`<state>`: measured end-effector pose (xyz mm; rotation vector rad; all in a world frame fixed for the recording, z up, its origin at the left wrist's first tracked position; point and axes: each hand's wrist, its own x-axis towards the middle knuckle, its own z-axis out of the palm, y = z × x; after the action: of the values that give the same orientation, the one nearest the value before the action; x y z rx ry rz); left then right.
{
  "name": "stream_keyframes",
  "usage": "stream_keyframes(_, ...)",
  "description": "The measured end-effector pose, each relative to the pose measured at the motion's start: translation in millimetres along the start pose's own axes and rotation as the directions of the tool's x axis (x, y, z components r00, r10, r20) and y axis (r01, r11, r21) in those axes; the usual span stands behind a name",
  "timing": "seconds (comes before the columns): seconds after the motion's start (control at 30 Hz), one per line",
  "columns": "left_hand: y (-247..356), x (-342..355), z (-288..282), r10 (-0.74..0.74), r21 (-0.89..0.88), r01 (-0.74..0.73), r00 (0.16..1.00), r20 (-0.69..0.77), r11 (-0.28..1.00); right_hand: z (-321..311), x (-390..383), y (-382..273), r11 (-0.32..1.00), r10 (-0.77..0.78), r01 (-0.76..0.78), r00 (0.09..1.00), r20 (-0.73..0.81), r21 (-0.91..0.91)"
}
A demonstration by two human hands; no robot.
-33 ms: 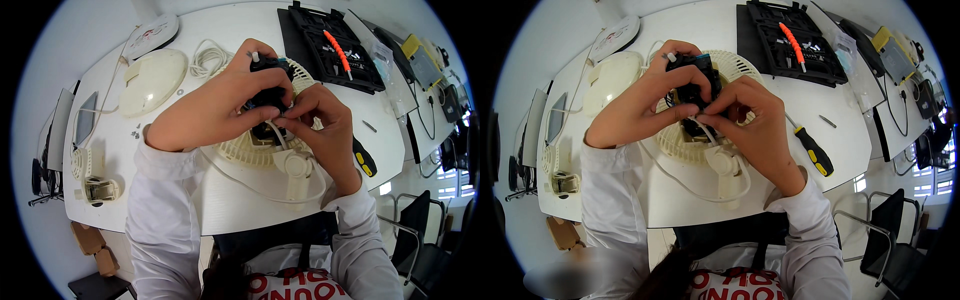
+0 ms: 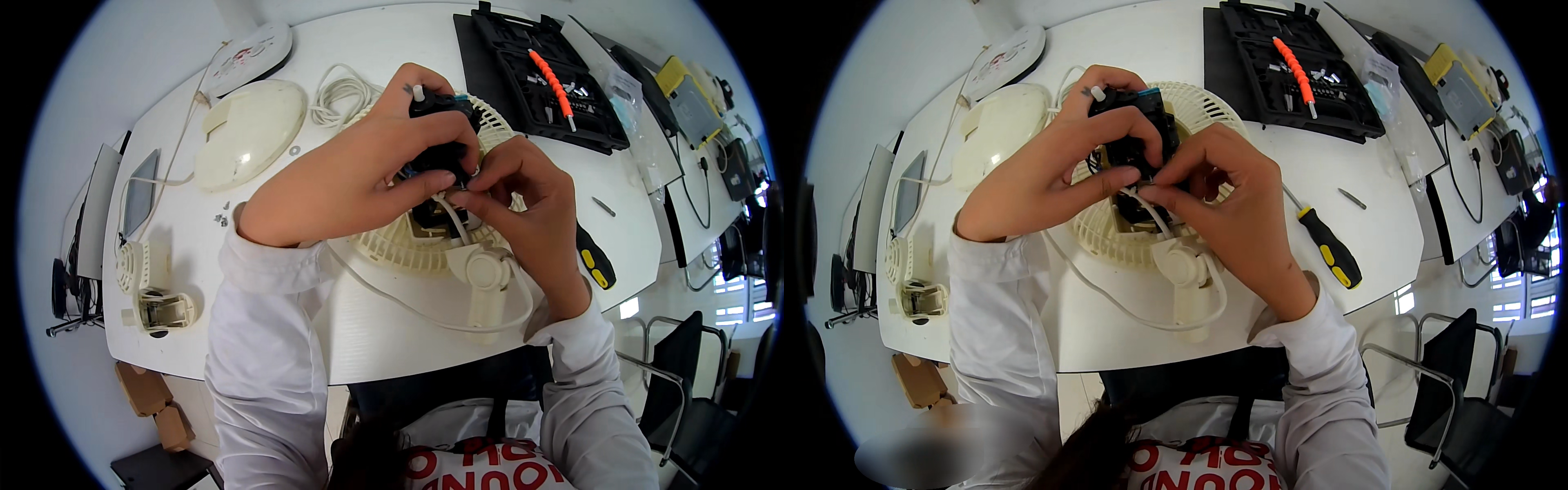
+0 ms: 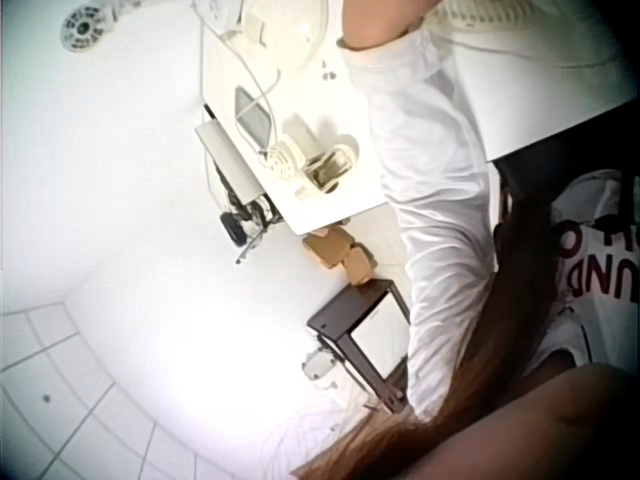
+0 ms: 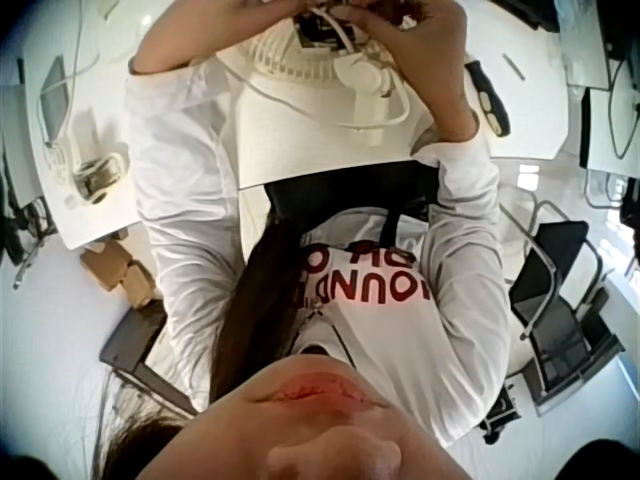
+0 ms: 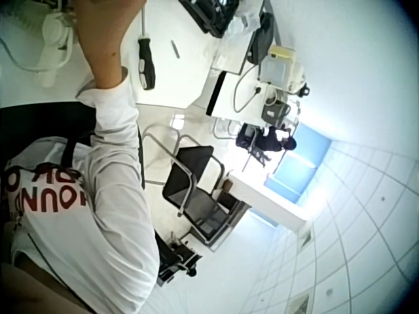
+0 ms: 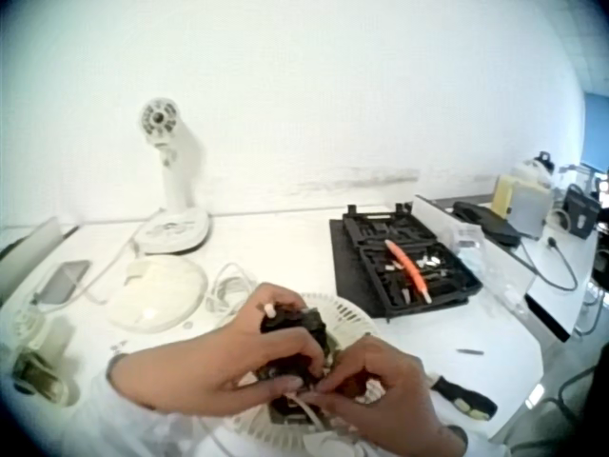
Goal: The person uses a screwdriver to adjust screws on the internal wiring of a disassembled electric fan. They manipulate wires and components within the fan's motor housing while seated at a white workbench.
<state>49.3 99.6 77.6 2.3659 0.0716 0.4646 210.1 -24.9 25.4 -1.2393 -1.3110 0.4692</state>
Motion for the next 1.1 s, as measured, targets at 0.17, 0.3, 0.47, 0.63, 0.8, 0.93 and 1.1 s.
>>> stream_keyframes(0.17,0.0,-2.5,0.3,0.004,-0.012,-0.004,1.000,-0.016,1.000,2.2,2.2,-4.3,0.971,0.204,-0.208,0.978,0.049,0.116)
stream_keyframes(0.3,-1.4,-1.8,0.3,0.062,0.025,-0.061,0.998,-0.008,0.998,5.2,2.1,-5.1,0.966,0.221,-0.226,0.974,0.051,0.122)
stream_keyframes(0.47,-2.6,-1.9,1.4,0.036,0.037,-0.036,0.999,-0.001,0.999,4.0,0.2,0.5,0.973,0.190,-0.191,0.982,0.020,0.133)
stream_keyframes(0.63,-3.9,-2.2,2.2,0.037,0.054,-0.037,0.999,0.005,0.998,3.4,0.2,0.4,0.969,0.221,-0.223,0.975,0.029,0.110)
stream_keyframes(0.8,-4.0,-3.0,3.6,0.041,0.062,-0.040,0.999,-0.020,0.997,4.3,-3.5,3.5,0.988,0.138,-0.136,0.990,-0.008,0.078)
stream_keyframes(0.93,-3.6,-2.6,2.9,0.045,0.062,-0.044,0.999,-0.018,0.997,1.5,-2.8,2.1,0.987,0.132,-0.131,0.991,0.004,0.089)
stream_keyframes(1.1,-2.5,-3.2,1.9,0.033,0.066,-0.032,0.999,-0.020,0.997,5.3,-4.4,3.3,0.991,0.079,-0.075,0.996,-0.030,0.113)
